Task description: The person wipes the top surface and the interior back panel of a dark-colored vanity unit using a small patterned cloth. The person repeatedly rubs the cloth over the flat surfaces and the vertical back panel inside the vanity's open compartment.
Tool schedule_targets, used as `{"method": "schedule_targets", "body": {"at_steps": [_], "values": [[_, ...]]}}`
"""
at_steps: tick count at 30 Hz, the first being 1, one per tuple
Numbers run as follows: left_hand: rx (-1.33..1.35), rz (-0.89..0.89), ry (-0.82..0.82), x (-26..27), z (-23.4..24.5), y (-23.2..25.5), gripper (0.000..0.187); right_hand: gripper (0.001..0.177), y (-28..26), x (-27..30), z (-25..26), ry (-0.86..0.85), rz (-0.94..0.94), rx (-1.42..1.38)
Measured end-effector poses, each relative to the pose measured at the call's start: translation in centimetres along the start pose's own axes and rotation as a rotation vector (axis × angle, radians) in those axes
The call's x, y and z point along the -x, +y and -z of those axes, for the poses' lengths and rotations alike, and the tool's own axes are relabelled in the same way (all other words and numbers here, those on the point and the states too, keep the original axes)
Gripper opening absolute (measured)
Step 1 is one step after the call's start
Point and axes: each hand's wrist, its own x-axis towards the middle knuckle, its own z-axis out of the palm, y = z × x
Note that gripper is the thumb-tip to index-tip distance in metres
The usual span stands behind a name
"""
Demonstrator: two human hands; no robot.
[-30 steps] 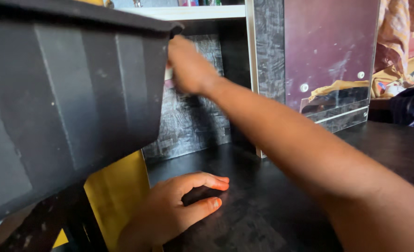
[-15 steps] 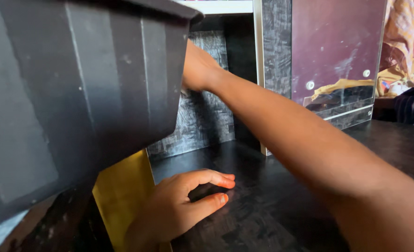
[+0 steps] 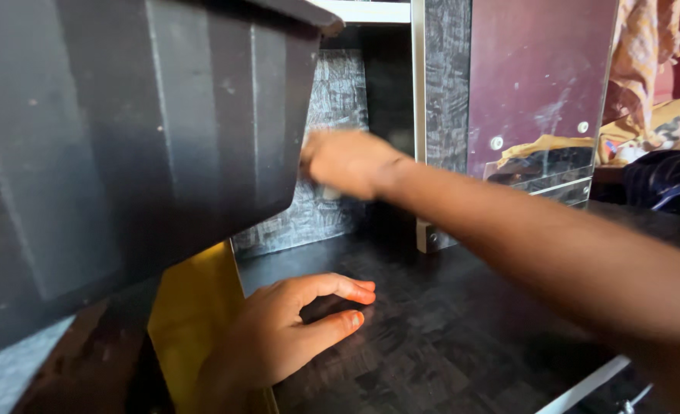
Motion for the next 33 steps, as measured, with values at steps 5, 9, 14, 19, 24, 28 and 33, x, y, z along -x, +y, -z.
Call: {"method": "schedule_targets", "body": {"at_steps": [5,9,14,19,24,28,33], "values": [[0.010,0.123,-0.020,1.0,0.7,1.3,0.036,0.021,1.8,1.3,3.6,0.022,-0.417,0.611],[0.000,0.111,0.010,1.2,0.5,2.9,0.035,0.026,4.1,0.4,3.5,0.086,-0.449,0.782],[-0.011,0.043,0.022,1.0,0.6,2.1,0.032,0.026,4.9,1.0,1.4,-0.032,-0.285,0.780],[0.045,0.017,0.009,1.4,0.4,1.5,0.030,0.023,1.5,6.4,2.1,-0.135,-0.165,0.617],[0.057,0.093,0.007,1.7,0.3,3.1,0.033,0.018,3.2,7.7,7.1,0.142,-0.284,0.770],[0.027,0.039,0.017,1.0,-0.3,2.7,0.029,0.026,6.2,4.7,6.9,0.077,-0.370,0.769],[0.045,-0.024,-0.012,0.8,-0.9,1.3,0.028,0.028,5.0,4.6,1.8,0.101,-0.214,0.794]]}}
